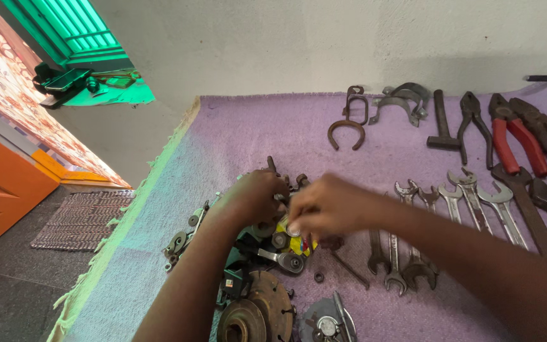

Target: The person sorts and arranges various metal hardware items and tools on a purple cloth. They pick up bolts, nuts, washers, and metal hooks, placing them in neat rows alongside wrenches, pliers, and a metal disc.

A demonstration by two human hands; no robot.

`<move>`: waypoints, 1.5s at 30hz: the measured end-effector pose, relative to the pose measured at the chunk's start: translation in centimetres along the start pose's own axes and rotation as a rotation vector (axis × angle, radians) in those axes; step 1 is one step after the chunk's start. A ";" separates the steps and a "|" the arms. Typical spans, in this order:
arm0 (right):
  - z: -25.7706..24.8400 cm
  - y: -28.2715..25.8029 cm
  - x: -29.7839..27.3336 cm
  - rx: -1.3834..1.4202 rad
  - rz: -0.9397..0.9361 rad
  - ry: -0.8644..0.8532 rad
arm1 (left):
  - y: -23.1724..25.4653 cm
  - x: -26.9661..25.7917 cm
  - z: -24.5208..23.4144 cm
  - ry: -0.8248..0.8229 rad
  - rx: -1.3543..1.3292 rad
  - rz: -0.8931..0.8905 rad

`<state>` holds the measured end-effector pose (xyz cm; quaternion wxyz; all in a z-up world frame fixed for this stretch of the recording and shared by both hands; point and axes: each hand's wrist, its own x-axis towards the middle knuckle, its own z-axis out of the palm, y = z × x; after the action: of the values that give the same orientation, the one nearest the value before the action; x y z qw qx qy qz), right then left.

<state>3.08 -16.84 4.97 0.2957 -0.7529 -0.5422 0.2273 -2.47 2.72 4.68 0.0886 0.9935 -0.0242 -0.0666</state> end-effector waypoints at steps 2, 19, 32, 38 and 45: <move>1.9 -2.8 -0.4 0.029 0.103 -0.024 | -0.2 0.2 0.2 0.016 0.026 0.004; 5.4 -7.1 -3.7 0.247 0.131 -0.001 | -1.4 1.0 2.0 0.213 -0.036 0.091; -3.9 -8.3 -5.3 0.080 0.233 0.271 | -0.2 0.2 0.6 0.185 -0.067 -0.001; -9.0 -6.5 -7.5 -0.134 0.227 0.692 | 0.9 0.1 0.4 0.297 -0.087 -0.134; -14.8 -2.1 -10.5 -0.278 0.180 1.082 | 1.1 0.9 1.8 0.394 -0.098 -0.092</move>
<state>8.22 -29.27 17.31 0.4092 -0.8371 -0.2719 -0.2405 -1.86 1.24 2.98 0.1366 0.9819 0.0421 0.1239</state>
